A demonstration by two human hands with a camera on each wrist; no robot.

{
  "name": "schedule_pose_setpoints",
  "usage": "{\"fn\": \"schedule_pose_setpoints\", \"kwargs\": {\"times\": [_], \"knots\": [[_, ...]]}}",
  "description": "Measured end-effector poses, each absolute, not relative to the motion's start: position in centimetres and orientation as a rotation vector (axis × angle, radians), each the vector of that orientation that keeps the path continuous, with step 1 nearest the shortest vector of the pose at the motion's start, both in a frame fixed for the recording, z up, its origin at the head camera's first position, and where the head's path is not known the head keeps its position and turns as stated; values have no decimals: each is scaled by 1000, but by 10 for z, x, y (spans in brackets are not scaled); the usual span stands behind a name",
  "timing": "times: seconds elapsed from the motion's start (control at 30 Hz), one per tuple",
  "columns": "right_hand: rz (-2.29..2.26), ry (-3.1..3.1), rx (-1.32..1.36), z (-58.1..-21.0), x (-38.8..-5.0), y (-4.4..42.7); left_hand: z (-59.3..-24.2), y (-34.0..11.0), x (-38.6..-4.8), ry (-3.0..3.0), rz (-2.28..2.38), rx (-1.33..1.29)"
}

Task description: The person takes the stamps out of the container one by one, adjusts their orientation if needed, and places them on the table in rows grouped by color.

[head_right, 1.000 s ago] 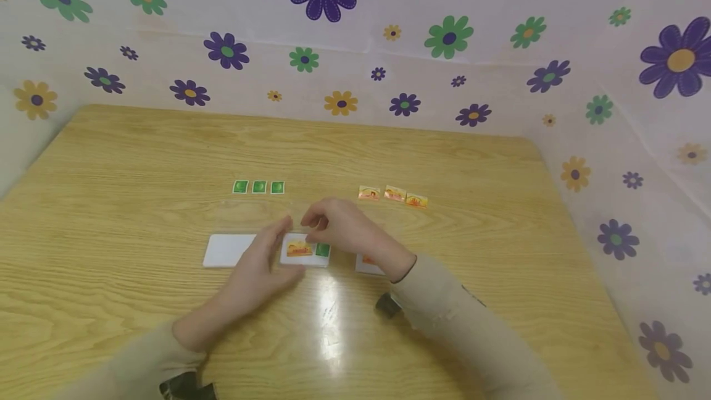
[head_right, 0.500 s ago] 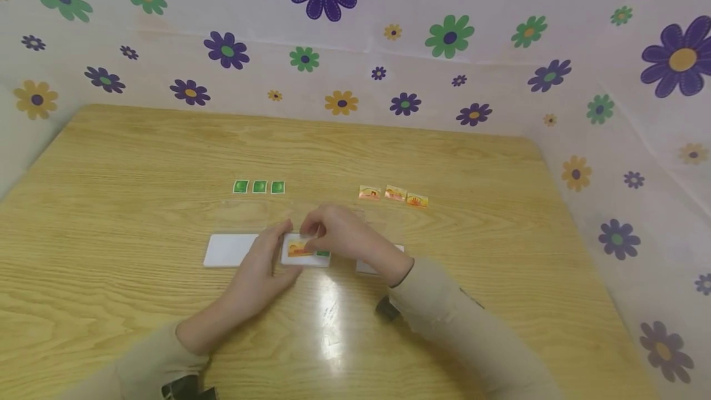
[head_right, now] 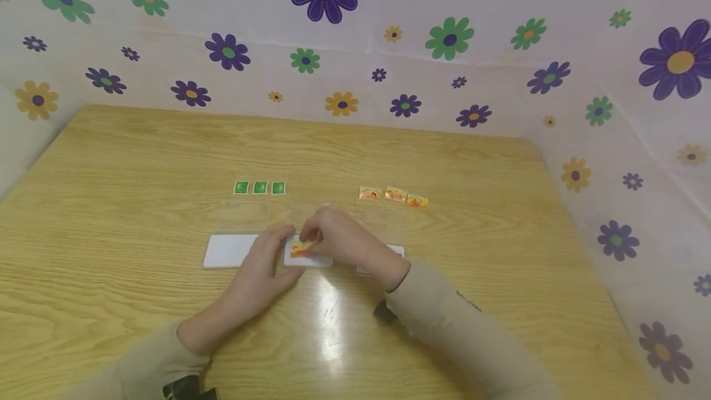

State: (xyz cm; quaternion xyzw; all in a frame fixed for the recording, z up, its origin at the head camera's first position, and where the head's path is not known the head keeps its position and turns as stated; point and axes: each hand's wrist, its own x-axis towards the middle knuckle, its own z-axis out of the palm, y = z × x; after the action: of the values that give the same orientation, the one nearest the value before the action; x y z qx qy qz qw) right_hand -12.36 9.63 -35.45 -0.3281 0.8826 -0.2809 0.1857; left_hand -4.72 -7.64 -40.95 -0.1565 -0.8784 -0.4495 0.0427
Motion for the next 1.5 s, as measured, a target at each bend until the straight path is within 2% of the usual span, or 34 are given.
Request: {"fn": "schedule_pose_setpoints", "kwargs": {"times": [0.43, 0.63, 1.5], "knots": [[-786, 2528, -971, -346, -120, 100, -411, -78, -46, -2698, -1352, -448], [-814, 2518, -880, -342, -121, 113, -409, -78, -46, -2715, -1378, -425], [-669, 2902, -543, -330, -154, 244, -408, -75, -47, -2694, -1360, -455]]}}
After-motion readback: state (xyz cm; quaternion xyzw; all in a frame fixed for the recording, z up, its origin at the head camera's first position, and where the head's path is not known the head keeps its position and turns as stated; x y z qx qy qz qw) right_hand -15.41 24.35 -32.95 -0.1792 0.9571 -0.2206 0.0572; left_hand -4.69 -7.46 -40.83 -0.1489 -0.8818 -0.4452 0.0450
